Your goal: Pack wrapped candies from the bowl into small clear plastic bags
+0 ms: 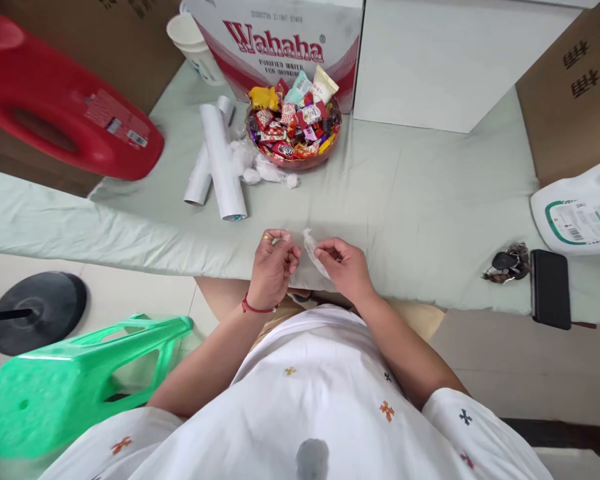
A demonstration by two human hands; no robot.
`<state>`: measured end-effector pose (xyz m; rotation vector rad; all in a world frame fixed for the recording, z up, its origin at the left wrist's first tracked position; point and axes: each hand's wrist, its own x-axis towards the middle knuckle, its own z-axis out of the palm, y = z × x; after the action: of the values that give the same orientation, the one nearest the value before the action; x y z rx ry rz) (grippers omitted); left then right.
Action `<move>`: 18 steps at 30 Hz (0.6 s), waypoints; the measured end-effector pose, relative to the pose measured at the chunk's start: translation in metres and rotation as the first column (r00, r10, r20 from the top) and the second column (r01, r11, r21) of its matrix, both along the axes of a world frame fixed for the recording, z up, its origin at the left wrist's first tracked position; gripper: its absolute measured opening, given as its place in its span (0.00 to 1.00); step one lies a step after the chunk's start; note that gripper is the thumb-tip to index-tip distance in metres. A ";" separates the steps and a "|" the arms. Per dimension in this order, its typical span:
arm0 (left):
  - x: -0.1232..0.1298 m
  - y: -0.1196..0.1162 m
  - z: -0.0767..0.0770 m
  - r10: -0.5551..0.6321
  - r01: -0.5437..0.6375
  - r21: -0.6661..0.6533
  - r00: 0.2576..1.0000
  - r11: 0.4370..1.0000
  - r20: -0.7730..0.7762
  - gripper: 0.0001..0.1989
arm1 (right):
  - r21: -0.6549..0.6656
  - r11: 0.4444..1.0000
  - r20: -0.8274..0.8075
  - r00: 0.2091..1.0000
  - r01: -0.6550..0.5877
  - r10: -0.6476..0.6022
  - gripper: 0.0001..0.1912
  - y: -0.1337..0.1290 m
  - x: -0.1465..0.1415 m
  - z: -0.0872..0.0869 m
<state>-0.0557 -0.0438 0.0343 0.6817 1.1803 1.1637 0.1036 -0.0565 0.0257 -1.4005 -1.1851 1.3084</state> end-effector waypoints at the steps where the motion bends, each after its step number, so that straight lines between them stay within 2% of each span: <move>1: 0.001 -0.002 -0.002 -0.006 0.007 0.027 1.000 1.000 -0.028 0.19 | -0.092 0.995 -0.098 0.994 0.041 -0.050 0.14 0.001 0.000 -0.001; 3: 0.004 -0.008 -0.006 -0.060 0.069 0.083 0.992 0.994 -0.111 0.15 | -0.194 0.977 -0.233 0.964 0.085 -0.131 0.18 0.002 0.000 -0.002; 6: 0.009 -0.013 -0.007 -0.159 0.195 0.110 0.949 0.975 -0.270 0.11 | -0.220 0.969 -0.346 0.920 0.114 -0.187 0.18 0.003 0.000 0.001; 8: 0.012 -0.013 -0.006 -0.184 0.240 0.111 0.910 0.964 -0.371 0.10 | -0.241 0.963 -0.390 0.896 0.123 -0.212 0.17 0.003 -0.001 0.004; 10: 0.012 -0.012 -0.008 -0.151 0.238 0.137 0.875 0.962 -0.461 0.08 | -0.271 0.952 -0.404 0.881 0.143 -0.247 0.17 0.004 -0.001 0.008; 14: 0.011 -0.013 -0.011 0.045 0.138 0.272 0.819 0.952 -0.573 0.06 | -0.313 0.922 -0.362 0.868 0.229 -0.339 0.19 0.003 0.001 0.011; 16: 0.012 -0.014 -0.011 0.032 0.165 0.282 0.813 0.945 -0.582 0.07 | -0.317 0.917 -0.345 0.871 0.243 -0.350 0.20 0.002 0.000 0.011; 18: 0.014 -0.013 -0.010 -0.045 0.219 0.244 0.825 0.945 -0.564 0.10 | -0.319 0.923 -0.347 0.880 0.214 -0.324 0.20 0.000 0.000 0.010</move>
<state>-0.0416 -0.0572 0.0244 1.3865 1.4151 1.0636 0.1032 -0.0566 0.0362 -1.3487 -0.5291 1.4983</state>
